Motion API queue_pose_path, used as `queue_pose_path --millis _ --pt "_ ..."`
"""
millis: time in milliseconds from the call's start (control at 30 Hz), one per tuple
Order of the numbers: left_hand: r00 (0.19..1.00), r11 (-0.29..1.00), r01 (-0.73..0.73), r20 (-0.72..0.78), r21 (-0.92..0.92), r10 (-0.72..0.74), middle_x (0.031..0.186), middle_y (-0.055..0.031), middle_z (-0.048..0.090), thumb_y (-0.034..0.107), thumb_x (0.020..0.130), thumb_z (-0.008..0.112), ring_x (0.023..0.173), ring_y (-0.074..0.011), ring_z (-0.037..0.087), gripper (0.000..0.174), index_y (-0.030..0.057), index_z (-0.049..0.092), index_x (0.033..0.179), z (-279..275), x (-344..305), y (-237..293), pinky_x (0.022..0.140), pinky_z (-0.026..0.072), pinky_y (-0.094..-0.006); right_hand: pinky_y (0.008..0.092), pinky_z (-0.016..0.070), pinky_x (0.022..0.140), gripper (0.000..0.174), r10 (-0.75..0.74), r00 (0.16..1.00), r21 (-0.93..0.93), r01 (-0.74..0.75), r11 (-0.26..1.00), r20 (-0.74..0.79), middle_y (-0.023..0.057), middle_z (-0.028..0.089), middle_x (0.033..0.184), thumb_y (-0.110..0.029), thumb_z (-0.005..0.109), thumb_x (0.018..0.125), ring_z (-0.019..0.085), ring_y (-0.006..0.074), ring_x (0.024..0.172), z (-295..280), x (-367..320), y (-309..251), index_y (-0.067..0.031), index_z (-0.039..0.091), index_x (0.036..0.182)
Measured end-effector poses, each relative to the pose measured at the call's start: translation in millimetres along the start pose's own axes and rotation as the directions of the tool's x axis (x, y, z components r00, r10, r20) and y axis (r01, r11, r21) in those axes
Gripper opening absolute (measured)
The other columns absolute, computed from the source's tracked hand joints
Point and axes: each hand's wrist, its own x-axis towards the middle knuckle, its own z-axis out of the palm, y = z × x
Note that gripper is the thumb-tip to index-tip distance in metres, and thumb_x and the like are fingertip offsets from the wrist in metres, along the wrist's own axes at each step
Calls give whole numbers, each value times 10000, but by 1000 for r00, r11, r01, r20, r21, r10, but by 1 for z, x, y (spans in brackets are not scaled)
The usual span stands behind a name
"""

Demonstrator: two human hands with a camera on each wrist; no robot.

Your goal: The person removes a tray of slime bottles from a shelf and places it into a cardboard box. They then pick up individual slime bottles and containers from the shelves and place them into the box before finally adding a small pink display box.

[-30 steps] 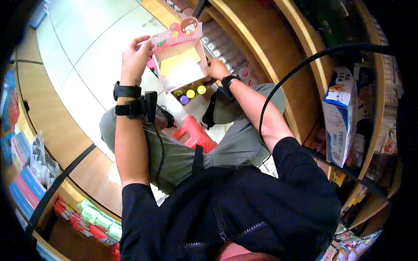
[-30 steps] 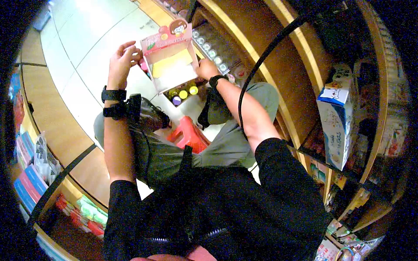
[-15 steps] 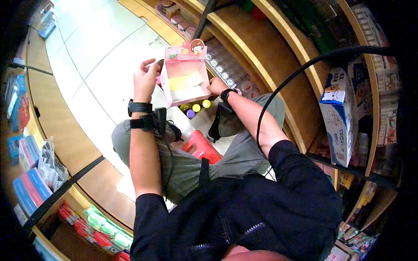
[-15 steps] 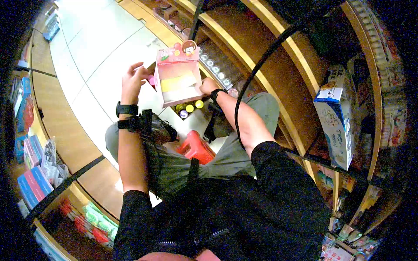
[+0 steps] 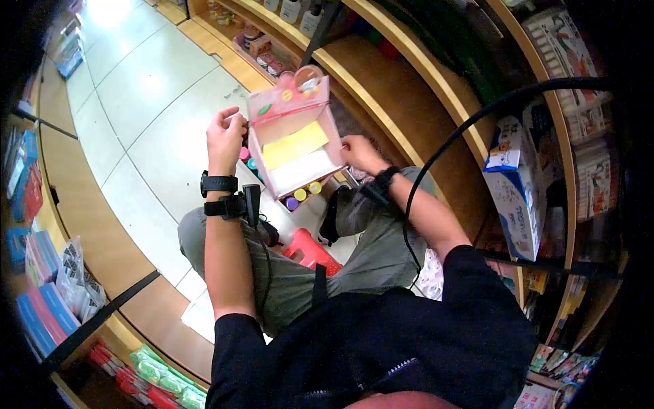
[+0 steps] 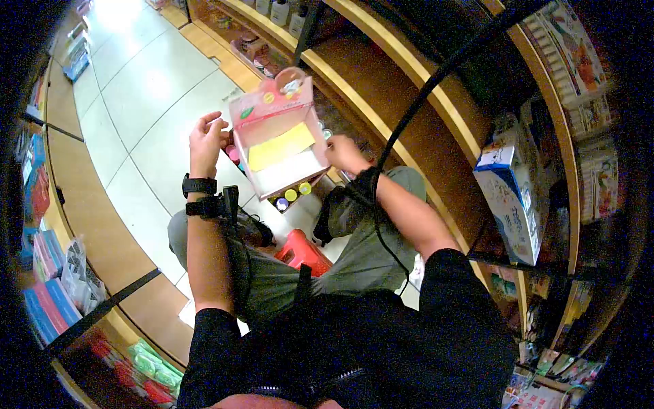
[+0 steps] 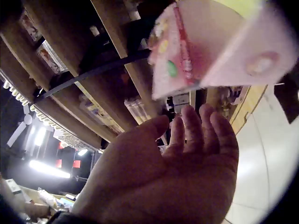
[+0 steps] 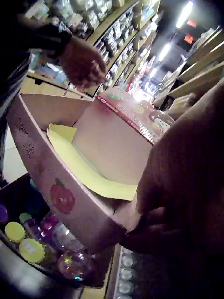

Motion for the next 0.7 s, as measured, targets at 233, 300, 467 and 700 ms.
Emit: queue_pose_path --millis 233,300,467,700 --pt "1000 999 -7 4 -33 7 894 -65 597 161 864 528 697 -98 559 295 3 526 1113 7 -7 4 595 449 -218 337 494 629 236 69 939 -38 -87 995 -336 192 639 763 -127 579 702 642 260 693 -99 -71 -2 47 624 857" --pt "1000 997 0 10 -72 1 825 -63 603 123 858 530 661 -78 533 281 -31 512 1092 10 -10 7 566 420 -186 336 494 628 235 99 927 -84 -139 987 -362 192 637 752 -127 582 699 643 262 695 -104 -81 8 47 625 850" --pt "999 999 -4 45 -37 6 809 -53 610 127 857 522 650 -72 532 287 -31 513 1096 16 -14 2 549 412 -186 329 500 573 205 191 909 -67 -232 970 -371 173 623 680 -118 586 692 638 230 597 -115 -109 15 64 614 781" --pt "999 1000 1 51 10 -1 814 -57 616 137 850 533 656 -79 542 299 -33 518 1095 18 -15 -7 550 424 -199 274 497 433 163 369 877 265 -294 918 -307 113 597 637 -79 553 750 593 176 480 -133 -110 76 73 591 793"
